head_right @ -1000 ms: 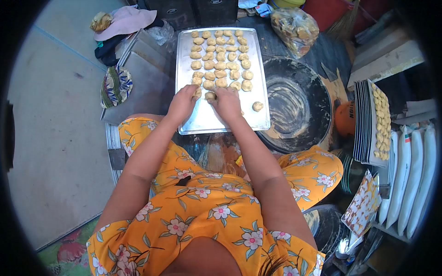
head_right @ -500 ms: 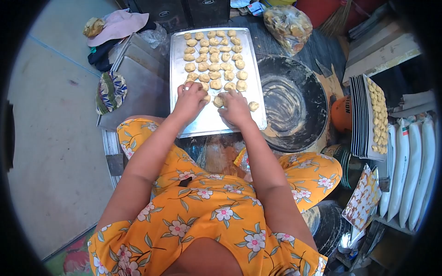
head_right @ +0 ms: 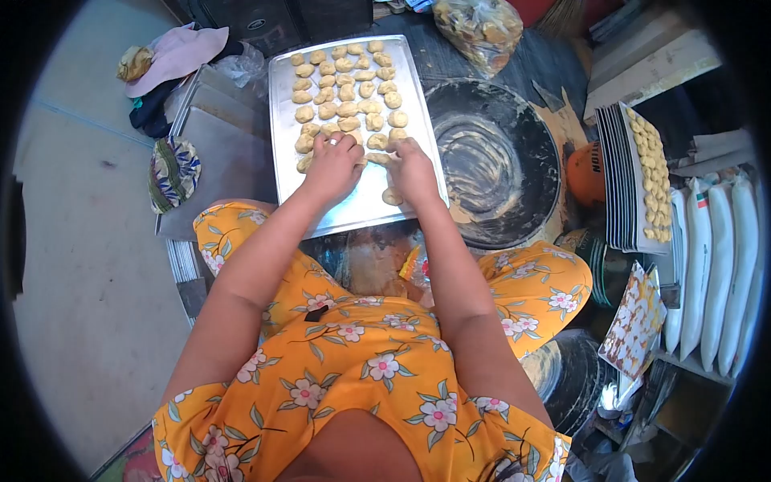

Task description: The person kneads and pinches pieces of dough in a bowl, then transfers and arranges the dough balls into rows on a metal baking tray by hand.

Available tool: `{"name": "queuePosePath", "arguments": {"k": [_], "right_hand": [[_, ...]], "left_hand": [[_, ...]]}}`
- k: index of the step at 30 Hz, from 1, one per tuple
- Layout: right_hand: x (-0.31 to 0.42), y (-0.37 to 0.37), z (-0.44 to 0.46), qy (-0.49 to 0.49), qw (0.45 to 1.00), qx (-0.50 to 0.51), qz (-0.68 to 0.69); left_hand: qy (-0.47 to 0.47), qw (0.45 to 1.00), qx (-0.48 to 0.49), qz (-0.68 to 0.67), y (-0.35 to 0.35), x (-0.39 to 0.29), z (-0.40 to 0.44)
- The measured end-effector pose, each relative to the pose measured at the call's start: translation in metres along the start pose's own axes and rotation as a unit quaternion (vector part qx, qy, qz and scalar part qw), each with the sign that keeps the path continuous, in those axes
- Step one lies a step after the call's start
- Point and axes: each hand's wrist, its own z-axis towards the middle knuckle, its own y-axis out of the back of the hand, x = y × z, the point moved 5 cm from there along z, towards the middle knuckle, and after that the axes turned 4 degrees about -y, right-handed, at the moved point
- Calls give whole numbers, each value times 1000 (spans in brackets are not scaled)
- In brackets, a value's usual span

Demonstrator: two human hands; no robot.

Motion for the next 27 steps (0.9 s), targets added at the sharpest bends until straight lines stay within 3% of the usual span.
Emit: {"name": "queuePosePath", "arguments": {"k": [3,4,7,8,12,19,20,23,27], "right_hand": [[-2,31,-5,17,996,-24,-84],[-13,35,-6,38,992,-3,-121],[-48,31,-5,-21,980,156,-122],[-57,29,-2,-51,981,167,-84],[-48,22,6,-61,998,-18,0],[-48,44,-7,-120,990,-33,68],[-58,38,-4,-70,993,-54,83],[-49,22,0,-51,995,-34,77],[-36,12,1,36,997,-63,-13]], "left_hand": [[-66,995,-51,-57,1,-11,6],[-78,994,-33,-63,-2,-13,8],[-87,995,0,-55,-15,-18,16],[-74,997,-3,-35,-19,-18,19],[-45,998,-39,-11,-20,-21,25],[-138,986,-29,-93,-18,-55,19],[-134,989,-18,-64,-24,-56,22],[-146,987,2,-67,-21,-58,25],[-122,978,125,-117,-15,-49,19]]}}
